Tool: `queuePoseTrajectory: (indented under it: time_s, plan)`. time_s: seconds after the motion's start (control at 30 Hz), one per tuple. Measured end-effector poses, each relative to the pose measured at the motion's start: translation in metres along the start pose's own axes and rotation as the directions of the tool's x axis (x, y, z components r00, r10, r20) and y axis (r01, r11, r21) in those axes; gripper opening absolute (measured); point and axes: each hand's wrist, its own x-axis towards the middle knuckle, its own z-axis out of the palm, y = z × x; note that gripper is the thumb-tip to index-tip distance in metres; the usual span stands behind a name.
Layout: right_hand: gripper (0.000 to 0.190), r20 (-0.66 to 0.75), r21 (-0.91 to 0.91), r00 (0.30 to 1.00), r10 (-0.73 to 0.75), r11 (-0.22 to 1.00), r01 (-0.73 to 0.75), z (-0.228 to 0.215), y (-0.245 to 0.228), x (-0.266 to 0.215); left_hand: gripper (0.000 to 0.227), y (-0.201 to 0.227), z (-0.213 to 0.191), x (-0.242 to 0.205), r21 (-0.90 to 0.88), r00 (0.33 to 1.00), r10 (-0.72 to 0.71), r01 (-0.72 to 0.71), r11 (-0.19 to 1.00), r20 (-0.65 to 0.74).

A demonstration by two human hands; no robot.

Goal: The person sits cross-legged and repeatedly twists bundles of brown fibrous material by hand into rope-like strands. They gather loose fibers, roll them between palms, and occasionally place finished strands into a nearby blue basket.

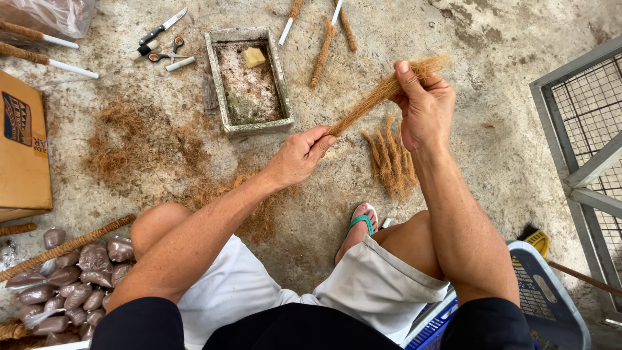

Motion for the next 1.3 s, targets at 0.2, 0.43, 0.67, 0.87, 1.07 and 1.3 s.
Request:
queuePoseTrajectory:
  time_s: [0.2, 0.43, 0.67, 0.87, 1.07, 1.3]
  plan:
    - [0.018, -0.229, 0.115, 0.970, -0.084, 0.987, 0.112, -0.024, -0.003, 0.020, 0.028, -0.026, 0.000, -0.001, 0.127, 0.996, -0.064, 0.055, 0.990, 0.068]
    - [0.018, -0.374, 0.105, 0.912, -0.167, 0.970, 0.220, -0.069, -0.018, 0.023, 0.027, -0.086, -0.016, -0.023, 0.592, 0.812, -0.551, 0.350, 0.726, 0.195]
    - [0.027, 0.035, -0.035, 0.999, -0.012, 0.999, 0.014, -0.038, -0.014, -0.006, 0.088, -0.101, -0.032, -0.033, 0.764, 0.991, -0.095, -0.010, 0.646, 0.094]
    - [0.030, 0.151, -0.263, 0.986, 0.069, 0.964, -0.028, 0.007, -0.018, -0.029, 0.063, -0.033, -0.031, -0.006, -0.119, 0.964, -0.265, 0.264, 0.957, 0.011]
    - [0.020, 0.274, -0.301, 0.956, 0.108, 0.953, -0.021, 0.035, -0.013, -0.039, 0.044, 0.010, -0.022, 0.001, -0.464, 0.999, -0.005, -0.015, 0.886, -0.041]
    - [0.022, 0.293, -0.302, 0.948, 0.122, 0.953, -0.029, 0.047, -0.007, -0.048, 0.018, 0.006, -0.022, 0.010, -0.451, 0.997, -0.023, -0.015, 0.892, -0.078]
